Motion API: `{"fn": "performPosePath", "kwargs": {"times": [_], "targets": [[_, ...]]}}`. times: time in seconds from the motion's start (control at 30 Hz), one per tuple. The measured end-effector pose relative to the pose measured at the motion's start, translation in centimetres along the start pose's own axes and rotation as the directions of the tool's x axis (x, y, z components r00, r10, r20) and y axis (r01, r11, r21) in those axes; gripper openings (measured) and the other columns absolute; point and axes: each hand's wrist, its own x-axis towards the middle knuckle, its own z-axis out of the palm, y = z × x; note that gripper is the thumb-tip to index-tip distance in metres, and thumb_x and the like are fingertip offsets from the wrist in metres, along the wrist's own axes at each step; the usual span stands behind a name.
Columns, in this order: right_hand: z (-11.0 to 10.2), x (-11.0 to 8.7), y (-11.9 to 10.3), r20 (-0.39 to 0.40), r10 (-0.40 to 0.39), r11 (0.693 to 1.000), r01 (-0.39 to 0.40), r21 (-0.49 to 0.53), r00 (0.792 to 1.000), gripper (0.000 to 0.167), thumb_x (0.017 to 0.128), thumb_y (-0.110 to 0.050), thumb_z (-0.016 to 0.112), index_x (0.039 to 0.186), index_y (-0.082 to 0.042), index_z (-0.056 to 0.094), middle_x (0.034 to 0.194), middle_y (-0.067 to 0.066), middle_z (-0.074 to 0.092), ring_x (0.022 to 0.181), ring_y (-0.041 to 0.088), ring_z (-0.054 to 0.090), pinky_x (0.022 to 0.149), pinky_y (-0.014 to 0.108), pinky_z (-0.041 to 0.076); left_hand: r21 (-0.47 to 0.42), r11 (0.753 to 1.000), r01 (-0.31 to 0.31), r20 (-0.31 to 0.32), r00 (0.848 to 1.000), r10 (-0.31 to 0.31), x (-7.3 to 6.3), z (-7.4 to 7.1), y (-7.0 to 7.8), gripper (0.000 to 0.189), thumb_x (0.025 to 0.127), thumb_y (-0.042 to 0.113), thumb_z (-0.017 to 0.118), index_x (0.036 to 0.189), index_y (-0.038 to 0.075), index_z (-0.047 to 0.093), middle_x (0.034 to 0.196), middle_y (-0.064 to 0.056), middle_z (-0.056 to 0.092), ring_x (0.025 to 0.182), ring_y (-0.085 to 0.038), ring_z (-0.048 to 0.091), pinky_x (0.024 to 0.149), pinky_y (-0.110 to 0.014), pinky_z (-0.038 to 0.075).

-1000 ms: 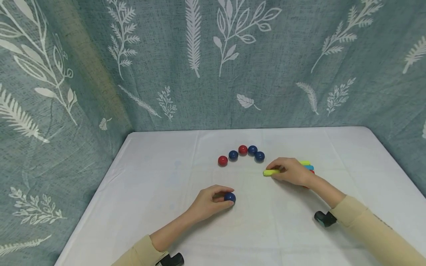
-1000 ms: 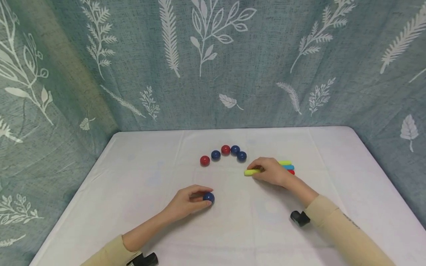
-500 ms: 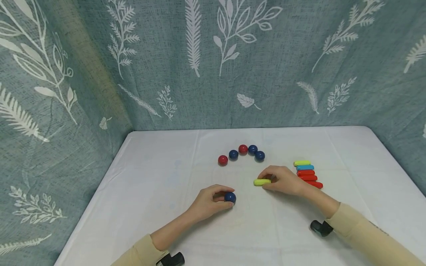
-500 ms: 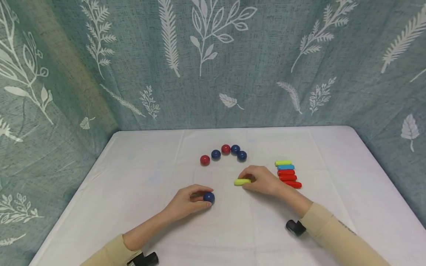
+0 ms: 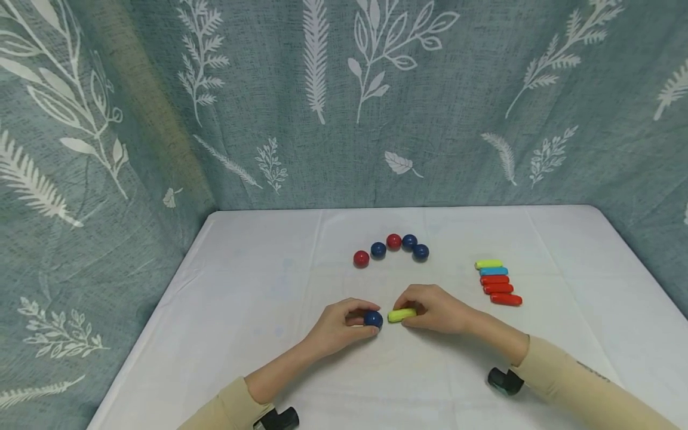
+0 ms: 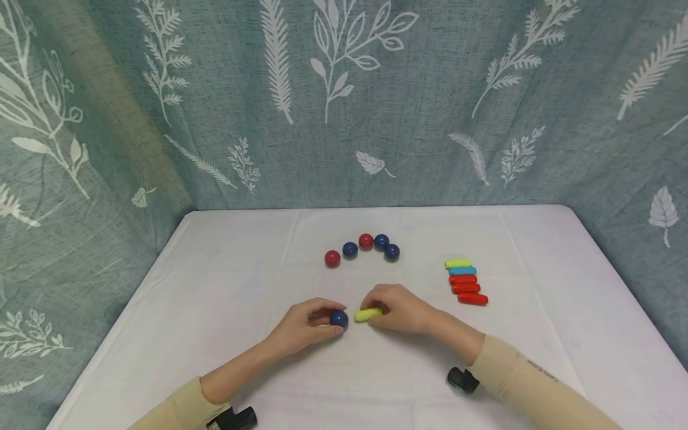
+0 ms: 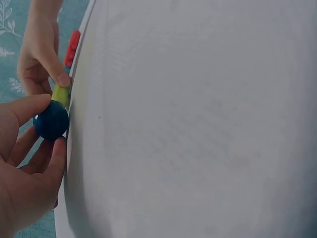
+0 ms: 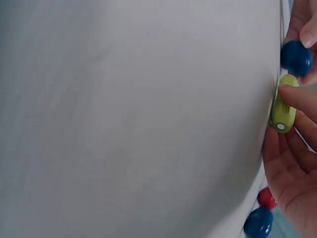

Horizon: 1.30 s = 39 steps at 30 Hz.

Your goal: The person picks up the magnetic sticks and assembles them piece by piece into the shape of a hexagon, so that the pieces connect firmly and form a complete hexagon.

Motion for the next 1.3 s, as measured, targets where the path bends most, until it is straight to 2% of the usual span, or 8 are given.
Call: {"fn": "performPosePath", "kwargs": {"times": [0.2, 0.57, 0.73, 0.83, 0.97, 1.1, 1.23, 1.3], "targets": [[0.3, 0.3, -0.8, -0.002, -0.037, 0.999, 0.037, 0.025, 0.999, 0.018, 0.089, -0.013, 0.072, 0.107, -0.014, 0.070, 0.100, -0.009, 0.064, 0.086, 0.008, 0.056, 0.078, 0.026, 0.052, 0.026, 1.000, 0.009, 0.009, 1.000, -0.009, 0.0, -0.1, 0.1, 0.035, 0.085, 0.013, 0.077, 0.117, 0.005, 0.067, 0.117, -0.010, 0.065, 0.106, -0.021, 0.063, 0.088, -0.025, 0.051], [0.2, 0.4, -0.9, 0.005, -0.013, 0.999, 0.013, 0.046, 1.000, 0.018, 0.089, -0.013, 0.072, 0.107, -0.014, 0.070, 0.101, -0.008, 0.065, 0.088, 0.008, 0.057, 0.079, 0.026, 0.052, 0.037, 0.999, 0.040, 0.017, 0.999, -0.040, -0.1, -0.1, 0.3, 0.035, 0.084, 0.014, 0.078, 0.116, 0.006, 0.067, 0.114, -0.005, 0.066, 0.101, -0.016, 0.063, 0.085, -0.023, 0.051], [-0.4, 0.3, -0.6, -0.049, 0.039, 0.997, -0.035, 0.072, 0.998, 0.016, 0.091, -0.014, 0.069, 0.107, -0.012, 0.071, 0.100, -0.007, 0.067, 0.089, 0.009, 0.059, 0.079, 0.026, 0.053, 0.037, 0.998, 0.041, 0.004, 0.999, -0.042, -0.2, 0.0, 0.3, 0.034, 0.084, 0.014, 0.078, 0.116, 0.006, 0.068, 0.114, -0.006, 0.066, 0.099, -0.015, 0.064, 0.084, -0.023, 0.051], [-0.9, 0.4, -0.2, -0.138, 0.079, 0.996, -0.071, 0.058, 0.987, 0.015, 0.092, -0.011, 0.067, 0.106, -0.011, 0.071, 0.097, -0.007, 0.067, 0.088, 0.011, 0.059, 0.078, 0.028, 0.053, 0.037, 0.998, 0.045, -0.001, 0.999, -0.045, -0.2, 0.0, 0.2, 0.034, 0.083, 0.013, 0.078, 0.115, 0.006, 0.068, 0.114, -0.006, 0.066, 0.099, -0.015, 0.064, 0.084, -0.022, 0.051], [-1.5, 0.7, 0.7, -0.305, 0.184, 0.983, -0.168, 0.079, 0.934, 0.014, 0.092, -0.011, 0.067, 0.105, -0.011, 0.072, 0.099, -0.003, 0.067, 0.090, 0.015, 0.060, 0.081, 0.033, 0.053, 0.026, 0.999, 0.046, 0.003, 0.999, -0.046, -0.2, 0.0, 0.2, 0.035, 0.083, 0.012, 0.078, 0.116, 0.006, 0.068, 0.114, -0.006, 0.066, 0.099, -0.015, 0.064, 0.084, -0.022, 0.051], [-2.2, 1.0, 1.6, -0.424, 0.347, 0.937, -0.296, 0.184, 0.836, 0.017, 0.094, -0.016, 0.066, 0.109, -0.011, 0.070, 0.110, 0.005, 0.066, 0.097, 0.023, 0.062, 0.078, 0.035, 0.053, 0.030, 0.999, 0.039, 0.009, 0.999, -0.039, -0.2, 0.0, 0.1, 0.035, 0.084, 0.012, 0.077, 0.116, 0.006, 0.067, 0.114, -0.006, 0.066, 0.101, -0.016, 0.063, 0.085, -0.022, 0.051], [-3.0, 1.4, 2.4, -0.453, 0.504, 0.862, -0.395, 0.318, 0.735, 0.028, 0.094, -0.022, 0.065, 0.118, -0.008, 0.064, 0.118, 0.012, 0.061, 0.099, 0.026, 0.061, 0.070, 0.031, 0.050, 0.036, 0.999, 0.040, 0.014, 0.999, -0.040, -0.2, 0.0, 0.1, 0.035, 0.084, 0.012, 0.077, 0.117, 0.006, 0.067, 0.115, -0.006, 0.065, 0.102, -0.016, 0.063, 0.086, -0.022, 0.051], [-3.3, 1.8, 2.8, -0.438, 0.563, 0.823, -0.428, 0.373, 0.701, 0.036, 0.093, -0.025, 0.065, 0.123, -0.007, 0.060, 0.121, 0.014, 0.060, 0.097, 0.026, 0.061, 0.068, 0.029, 0.050, 0.036, 0.998, 0.044, 0.015, 0.999, -0.044, -0.2, 0.0, 0.1, 0.036, 0.084, 0.012, 0.077, 0.118, 0.007, 0.066, 0.116, -0.006, 0.065, 0.102, -0.016, 0.063, 0.086, -0.022, 0.050]]}}
